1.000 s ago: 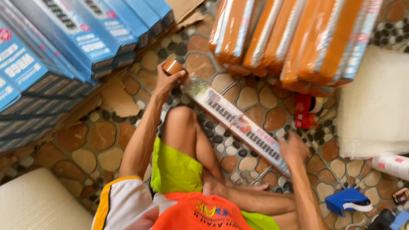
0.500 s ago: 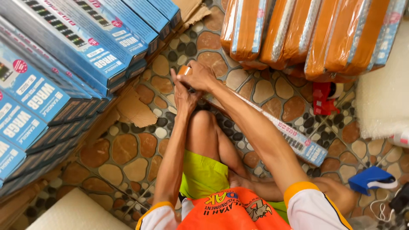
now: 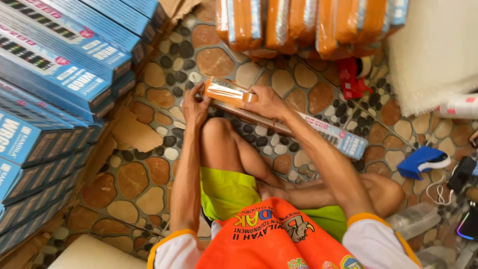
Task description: The person sits on the floor and wraps long rectangular boxes with bubble wrap. They secure the bubble wrap using brown packing tape and a red tape dispenser. The person handles the boxes one at a time, wrapping and taping them before setting them aside.
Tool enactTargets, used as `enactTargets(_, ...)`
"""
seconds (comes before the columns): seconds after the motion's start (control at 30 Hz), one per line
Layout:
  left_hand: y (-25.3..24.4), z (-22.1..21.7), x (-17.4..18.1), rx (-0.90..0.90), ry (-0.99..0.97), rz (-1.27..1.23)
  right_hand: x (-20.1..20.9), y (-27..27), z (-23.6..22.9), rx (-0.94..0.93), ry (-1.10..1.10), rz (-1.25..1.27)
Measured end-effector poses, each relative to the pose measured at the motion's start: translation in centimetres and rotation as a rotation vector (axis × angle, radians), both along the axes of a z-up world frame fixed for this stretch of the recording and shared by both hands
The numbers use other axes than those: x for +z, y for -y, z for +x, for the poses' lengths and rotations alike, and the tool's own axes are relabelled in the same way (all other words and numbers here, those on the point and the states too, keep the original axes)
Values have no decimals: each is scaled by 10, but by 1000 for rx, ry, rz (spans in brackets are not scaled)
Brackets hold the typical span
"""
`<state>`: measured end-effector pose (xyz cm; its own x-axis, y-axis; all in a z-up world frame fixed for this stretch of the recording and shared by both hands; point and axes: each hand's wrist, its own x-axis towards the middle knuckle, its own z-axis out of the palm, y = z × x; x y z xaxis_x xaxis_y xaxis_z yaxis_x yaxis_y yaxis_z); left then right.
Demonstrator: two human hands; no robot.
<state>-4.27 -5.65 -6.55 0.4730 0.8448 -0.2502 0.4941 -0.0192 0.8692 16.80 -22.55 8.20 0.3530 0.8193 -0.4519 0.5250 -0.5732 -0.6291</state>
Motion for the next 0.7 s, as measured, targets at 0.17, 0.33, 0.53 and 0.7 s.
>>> enactTargets(0.17,-21,2,78,-615,-133,128,-35,3,-1,-131,45,38)
enactTargets(0.33,-19,45,69,-826,-517,370,-41,-8,-9,-176,-58,96)
enactTargets(0.53,-22,57,53,-789,-619,394,-6,-8,7,-64,-224,106)
enactTargets(0.7,-10,64,84,-798,-644,422,-13,31,28,-67,-251,168)
